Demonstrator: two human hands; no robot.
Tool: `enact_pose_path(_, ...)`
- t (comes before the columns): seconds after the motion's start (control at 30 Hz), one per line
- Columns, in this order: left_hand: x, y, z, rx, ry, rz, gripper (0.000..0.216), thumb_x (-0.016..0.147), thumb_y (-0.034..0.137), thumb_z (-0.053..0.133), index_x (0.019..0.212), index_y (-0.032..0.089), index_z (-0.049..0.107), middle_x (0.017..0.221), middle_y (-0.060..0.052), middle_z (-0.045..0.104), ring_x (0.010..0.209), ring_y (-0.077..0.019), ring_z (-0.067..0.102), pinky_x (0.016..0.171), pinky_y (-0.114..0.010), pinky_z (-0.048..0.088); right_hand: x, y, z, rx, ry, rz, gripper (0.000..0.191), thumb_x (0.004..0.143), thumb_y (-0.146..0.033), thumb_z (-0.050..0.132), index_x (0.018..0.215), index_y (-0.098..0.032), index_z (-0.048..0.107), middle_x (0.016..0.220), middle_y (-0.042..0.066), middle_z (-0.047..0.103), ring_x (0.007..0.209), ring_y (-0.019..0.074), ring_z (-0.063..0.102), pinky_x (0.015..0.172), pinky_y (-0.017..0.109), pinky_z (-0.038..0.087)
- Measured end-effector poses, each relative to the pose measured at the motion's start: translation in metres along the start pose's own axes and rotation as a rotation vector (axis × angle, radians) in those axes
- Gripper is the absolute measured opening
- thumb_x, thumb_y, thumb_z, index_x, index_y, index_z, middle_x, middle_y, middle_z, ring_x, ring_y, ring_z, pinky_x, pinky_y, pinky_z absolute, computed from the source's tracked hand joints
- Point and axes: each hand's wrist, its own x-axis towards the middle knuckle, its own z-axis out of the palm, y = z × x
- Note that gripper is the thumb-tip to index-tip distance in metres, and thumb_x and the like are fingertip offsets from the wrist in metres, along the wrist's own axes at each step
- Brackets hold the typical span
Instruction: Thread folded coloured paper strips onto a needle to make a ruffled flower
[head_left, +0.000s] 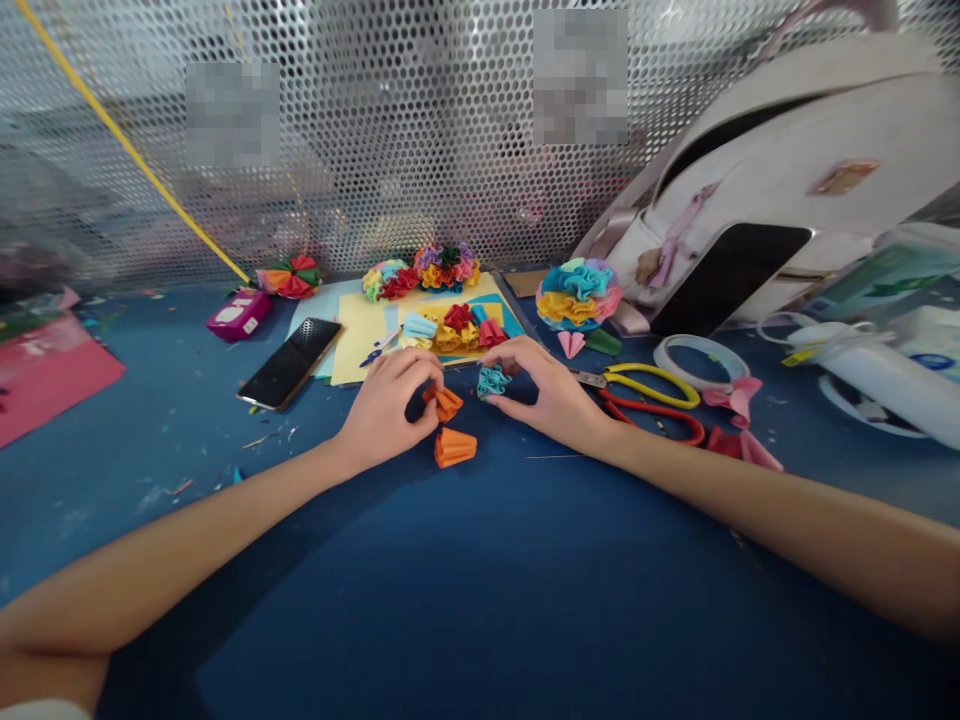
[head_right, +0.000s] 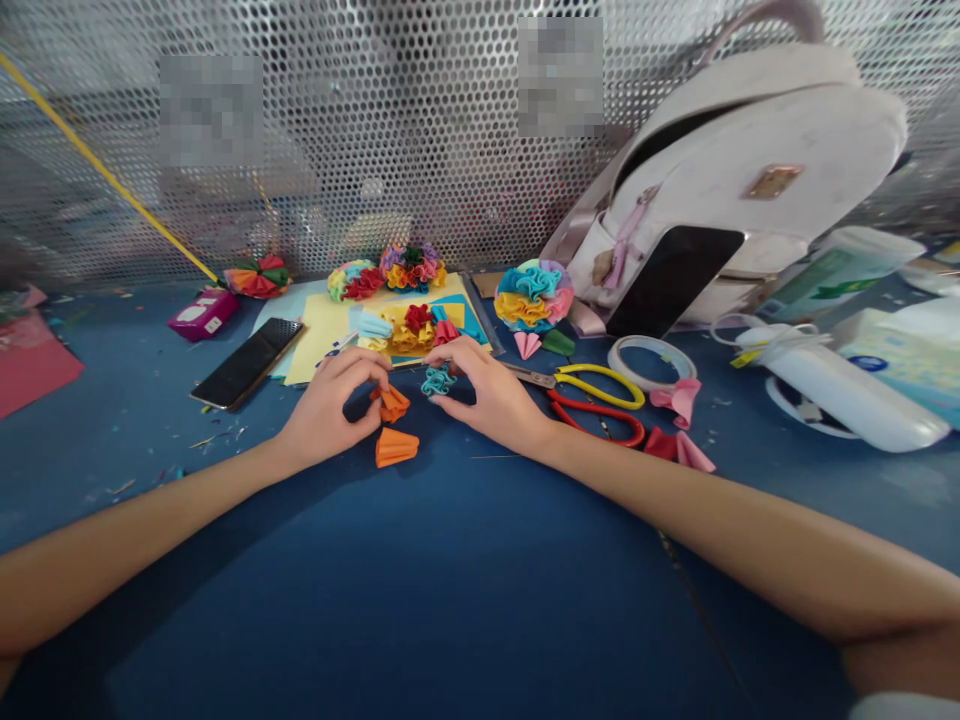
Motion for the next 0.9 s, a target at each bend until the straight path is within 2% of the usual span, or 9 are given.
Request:
enact_pose_path(0.13,0.0003,-0.0021,0.0011,-0.083,0.017,-0.001,0.020,0.079,0.005,0.057,0.093,0.019,0.055,0.107,-0.005,0.063,0.106,-0.0230,0.061,0.094,-0.040,0.045,-0.0001,0.0008,0.0005,0.015,0.005,0.006,0.033,0.091,-0.019,0.066,0.121,-0.025,0.055,0.117,0.007,0.058,0.097,0.0214,0.059,0.087,0.039,0.055)
enact_pose_path(0.27,0.0012,-0.0052,0.0022,-0.308,0.083,-0.017,0.016,0.084,0.008,0.057,0.096,0.018,0.057,0.097,-0.005,0.060,0.090,-0.0180,0.061,0.080,-0.032,0.052,-0.0006,0.0004,-0.0001,0.004,-0.001,0.017,0.033,0.091,-0.019,0.063,0.122,-0.026,0.055,0.119,0.008,0.058,0.101,0.0226,0.059,0.087,0.040,0.055)
enact_pose_path(0.43,0.0015,-0.0049,0.0027,-0.482,0.103,-0.045,0.006,0.090,0.013,0.060,0.094,0.017,0.061,0.098,-0.006,0.060,0.089,-0.0160,0.064,0.077,-0.029,0.057,-0.0012,0.0010,-0.0001,-0.008,-0.032,0.057,0.034,0.091,-0.022,0.064,0.122,-0.026,0.054,0.120,0.008,0.059,0.097,0.0221,0.062,0.085,0.040,0.057)
enact_pose_path(0.6,0.0015,-0.0030,0.0008,-0.480,0.081,0.010,0.006,0.091,0.013,0.062,0.093,0.017,0.066,0.102,-0.007,0.064,0.087,-0.0144,0.065,0.076,-0.028,0.058,0.0001,0.0047,0.0015,0.013,-0.068,0.055,0.033,0.088,-0.024,0.068,0.119,-0.025,0.056,0.119,0.008,0.063,0.114,0.0265,0.062,0.101,0.045,0.053)
enact_pose_path(0.77,0.0015,-0.0018,-0.0026,-0.376,0.063,0.071,0.005,0.092,0.016,0.065,0.093,0.019,0.069,0.097,-0.005,0.064,0.076,-0.0120,0.060,0.069,-0.026,0.054,0.0017,0.0046,0.0009,0.072,-0.079,0.106,0.024,0.093,-0.028,0.063,0.117,-0.024,0.060,0.117,0.007,0.068,0.101,0.0233,0.067,0.087,0.039,0.058)
enact_pose_path(0.9,0.0018,-0.0009,-0.0030,-0.395,0.030,0.025,0.005,0.092,0.017,0.064,0.093,0.018,0.069,0.080,-0.001,0.064,0.069,-0.0110,0.059,0.065,-0.024,0.052,0.0023,0.0038,0.0007,0.097,-0.063,0.098,0.026,0.094,-0.028,0.060,0.121,-0.024,0.061,0.120,0.008,0.067,0.102,0.0229,0.067,0.082,0.036,0.059)
